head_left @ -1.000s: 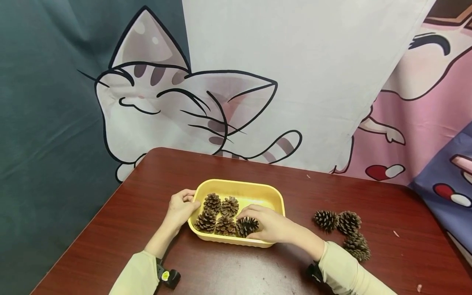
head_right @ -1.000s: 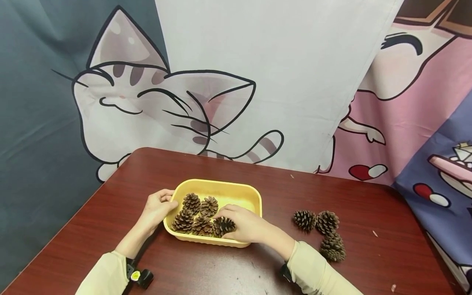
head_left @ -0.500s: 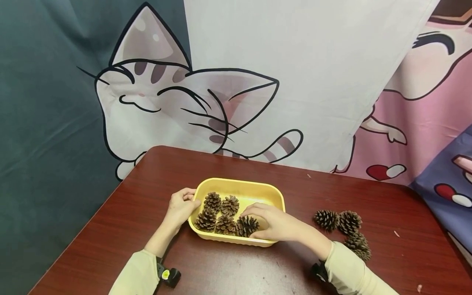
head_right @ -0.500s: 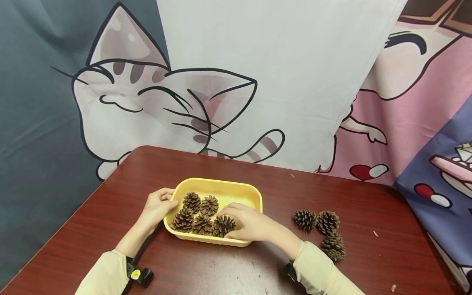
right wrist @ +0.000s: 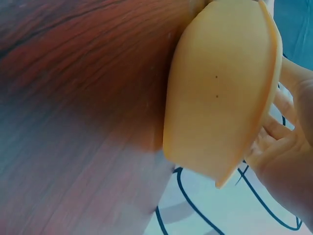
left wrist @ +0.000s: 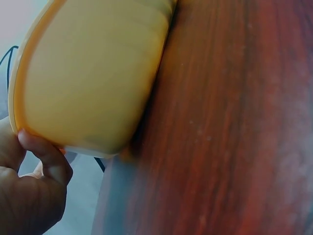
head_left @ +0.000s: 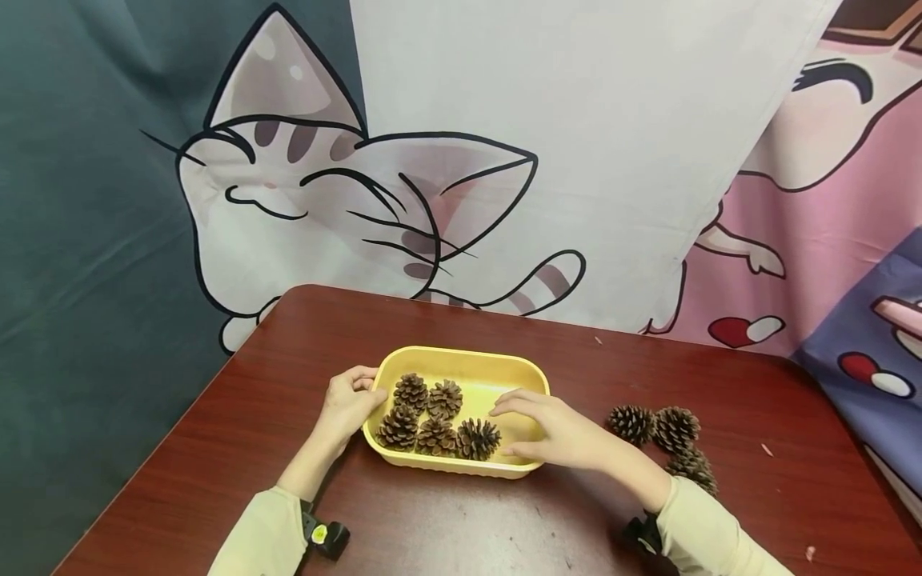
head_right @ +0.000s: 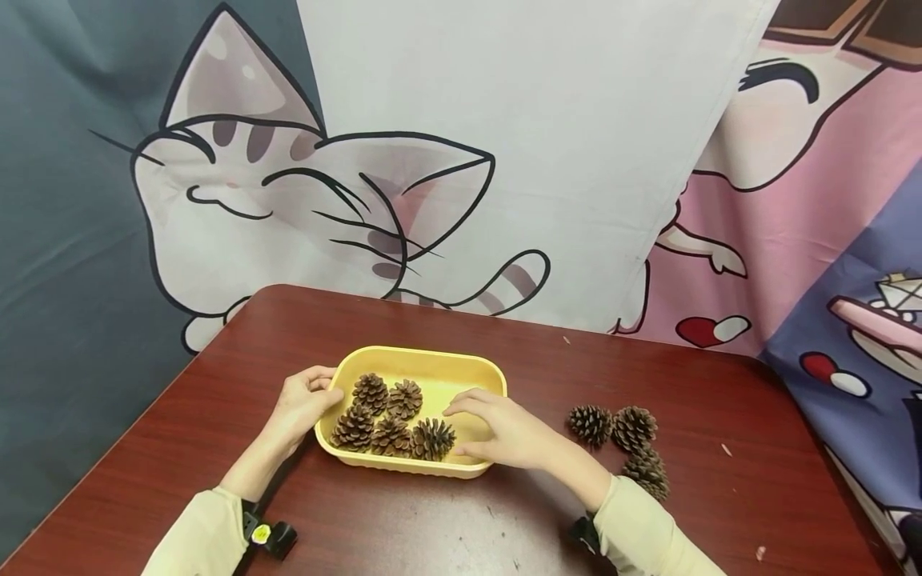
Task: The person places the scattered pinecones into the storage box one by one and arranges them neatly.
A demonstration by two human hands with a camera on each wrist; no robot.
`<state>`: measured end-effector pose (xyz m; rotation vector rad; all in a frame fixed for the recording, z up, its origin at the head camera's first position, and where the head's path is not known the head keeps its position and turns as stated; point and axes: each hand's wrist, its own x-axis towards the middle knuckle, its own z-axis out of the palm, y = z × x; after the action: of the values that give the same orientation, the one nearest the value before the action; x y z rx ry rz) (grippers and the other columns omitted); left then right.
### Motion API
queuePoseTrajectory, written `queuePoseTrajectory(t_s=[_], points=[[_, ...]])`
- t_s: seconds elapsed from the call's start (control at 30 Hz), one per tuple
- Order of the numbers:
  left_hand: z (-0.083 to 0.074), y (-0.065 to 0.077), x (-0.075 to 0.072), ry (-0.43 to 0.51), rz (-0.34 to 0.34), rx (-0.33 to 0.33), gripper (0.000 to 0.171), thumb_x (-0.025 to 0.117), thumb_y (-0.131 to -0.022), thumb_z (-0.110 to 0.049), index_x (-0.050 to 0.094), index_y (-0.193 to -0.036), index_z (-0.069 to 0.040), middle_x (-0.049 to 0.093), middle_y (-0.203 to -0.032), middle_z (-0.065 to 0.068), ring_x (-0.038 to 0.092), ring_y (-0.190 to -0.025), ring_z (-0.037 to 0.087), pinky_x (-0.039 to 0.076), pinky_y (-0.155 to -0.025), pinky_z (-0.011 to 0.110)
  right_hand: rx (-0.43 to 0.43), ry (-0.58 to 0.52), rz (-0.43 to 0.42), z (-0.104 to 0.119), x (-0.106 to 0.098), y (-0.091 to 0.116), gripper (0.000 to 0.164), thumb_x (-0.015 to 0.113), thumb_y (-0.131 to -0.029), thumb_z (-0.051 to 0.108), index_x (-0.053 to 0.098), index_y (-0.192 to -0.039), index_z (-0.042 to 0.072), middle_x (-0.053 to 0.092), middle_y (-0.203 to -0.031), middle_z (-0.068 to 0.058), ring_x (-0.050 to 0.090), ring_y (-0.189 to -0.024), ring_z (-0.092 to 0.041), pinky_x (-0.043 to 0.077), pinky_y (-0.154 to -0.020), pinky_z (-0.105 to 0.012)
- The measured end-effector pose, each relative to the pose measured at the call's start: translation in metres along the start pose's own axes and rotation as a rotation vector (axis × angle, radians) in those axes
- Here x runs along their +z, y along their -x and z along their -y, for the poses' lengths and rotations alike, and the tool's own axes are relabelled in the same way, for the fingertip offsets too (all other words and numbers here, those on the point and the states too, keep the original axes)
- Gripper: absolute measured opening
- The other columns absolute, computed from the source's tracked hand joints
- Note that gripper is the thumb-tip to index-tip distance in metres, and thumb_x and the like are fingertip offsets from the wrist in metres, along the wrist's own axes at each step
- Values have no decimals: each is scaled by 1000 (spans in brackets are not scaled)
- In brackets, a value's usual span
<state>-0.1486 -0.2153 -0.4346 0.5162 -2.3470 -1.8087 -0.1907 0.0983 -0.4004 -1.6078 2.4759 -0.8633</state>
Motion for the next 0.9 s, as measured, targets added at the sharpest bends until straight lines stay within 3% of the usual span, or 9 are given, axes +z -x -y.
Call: queuePoseTrajectory(t_s=[0.4,0.7,0.9], points=[[-2,0,-1,-8,12,4,33,61,-73,3,63,-106,2,56,-72,2,55,-66,10,53,-58,25,43,118,-170,-18,-25,39,43,77,-75,21,62,-115,18,58,-119,1,55,-111,-16,48,-90,-38],[-2,-1,-2,-22,19,5,33,62,-74,2,62,-107,2,57,-73,1,55,-66,9,53,-58,25,146,234,-180,-41,-50,78,50,80,-71,18,60,-117,20,59,-117,1,56,-107,-16,51,-81,-38],[-2,-1,-3,-30,23,6,33,61,-74,2,62,-108,3,56,-73,1,55,-67,9,53,-58,23,194,280,-179,-53,-55,98,50,80,-71,21,60,-117,19,59,-116,3,56,-107,-13,49,-85,-31]])
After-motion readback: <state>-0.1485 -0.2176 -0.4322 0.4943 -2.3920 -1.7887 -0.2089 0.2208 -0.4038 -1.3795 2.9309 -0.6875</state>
